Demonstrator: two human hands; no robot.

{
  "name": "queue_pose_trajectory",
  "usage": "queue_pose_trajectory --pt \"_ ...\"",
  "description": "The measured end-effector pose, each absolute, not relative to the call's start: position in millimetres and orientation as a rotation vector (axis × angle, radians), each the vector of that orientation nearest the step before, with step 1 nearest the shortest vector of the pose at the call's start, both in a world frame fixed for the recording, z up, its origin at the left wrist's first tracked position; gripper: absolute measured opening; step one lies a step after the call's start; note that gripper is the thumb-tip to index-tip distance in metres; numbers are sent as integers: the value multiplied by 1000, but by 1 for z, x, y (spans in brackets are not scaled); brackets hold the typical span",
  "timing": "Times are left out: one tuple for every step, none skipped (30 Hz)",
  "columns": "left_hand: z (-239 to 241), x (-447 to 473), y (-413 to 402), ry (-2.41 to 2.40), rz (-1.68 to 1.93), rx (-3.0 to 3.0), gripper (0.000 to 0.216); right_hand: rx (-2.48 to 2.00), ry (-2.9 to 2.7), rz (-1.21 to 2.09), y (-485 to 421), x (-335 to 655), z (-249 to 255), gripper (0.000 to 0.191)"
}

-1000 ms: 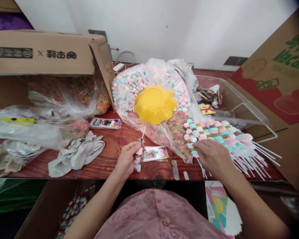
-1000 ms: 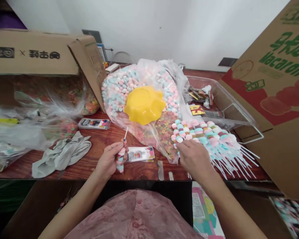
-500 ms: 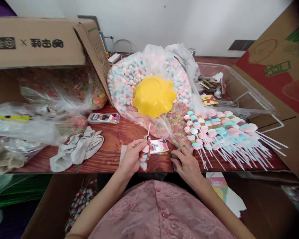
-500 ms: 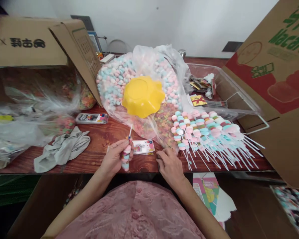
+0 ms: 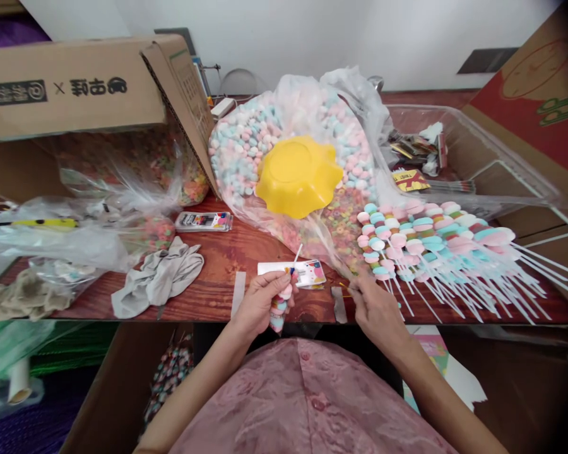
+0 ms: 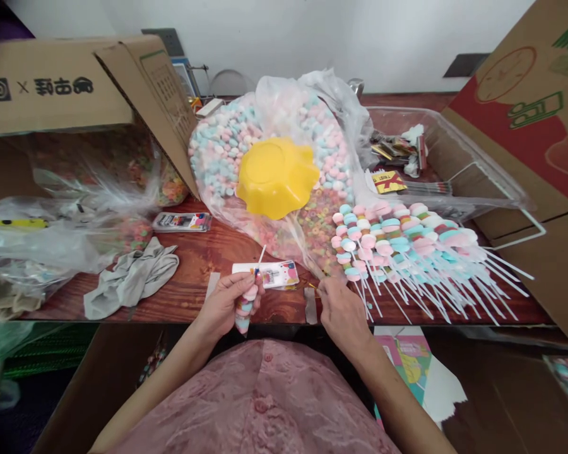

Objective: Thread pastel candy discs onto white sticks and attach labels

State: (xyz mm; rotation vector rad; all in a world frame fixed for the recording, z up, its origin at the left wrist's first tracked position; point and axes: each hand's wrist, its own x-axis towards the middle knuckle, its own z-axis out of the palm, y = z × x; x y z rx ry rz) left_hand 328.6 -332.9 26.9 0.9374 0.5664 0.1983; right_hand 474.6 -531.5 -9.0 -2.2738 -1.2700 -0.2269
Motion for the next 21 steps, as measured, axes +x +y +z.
queue_pose_trajectory --pt "28 330 -335 556 183 952 35 -2256 -1221 -247 -533 474 -6 15" --pt "28 332 -337 542 153 976 35 -2242 -1187 -259 -534 473 -2 15" --pt "29 334 -341 522 114 1008 35 -2227 -1173 -260 -533 469 3 15" --pt "29 337 -344 498 76 1046 35 -2206 -1178 -246 -531 464 8 16" --pt "29 339 -348 473 49 1091 34 -2179 -1198 -218 -528 458 13 17" --pt "29 340 -352 452 32 1133 33 -2129 -1232 -175 -523 451 18 19" --pt "29 342 -355 436 20 1170 31 -2065 -1268 -115 -519 445 22 19" --pt "29 342 -357 423 11 1197 30 -1996 -1288 -73 -514 441 26 19" --pt "28 342 -358 416 0 1217 29 -1952 -1270 -49 -510 438 28 19" --pt "28 342 -358 411 -12 1235 29 -1901 -1246 -25 -507 436 29 18" --pt "27 341 -357 407 -24 1254 29 -1861 -1215 6 -506 436 30 17" --pt "26 339 -356 401 -37 1277 28 -1832 -1184 43 -506 436 30 17" --pt "26 338 -355 396 -46 1305 28 -1805 -1159 93 -507 436 29 16" --pt "26 336 -354 392 -54 1332 28 -1776 -1138 158 -509 435 29 15" --pt "26 335 -354 388 -65 1355 28 -1741 -1114 236 -511 435 28 14" --pt "27 334 -355 385 -77 1370 28 -1695 -1078 319 -513 434 27 13" --pt "29 333 -355 384 -91 1379 28 -1642 -1027 396 -515 432 26 13" --pt "30 332 -356 384 -106 1380 29 -1593 -964 461 -516 431 25 13" --pt "32 332 -357 384 -125 1373 31 -1551 -898 511 -516 429 25 14" --pt "33 332 -358 385 -147 1358 32 -1520 -838 546 -516 428 24 14" --pt "34 332 -359 387 -166 1336 33 -1497 -793 572 -516 427 24 15"
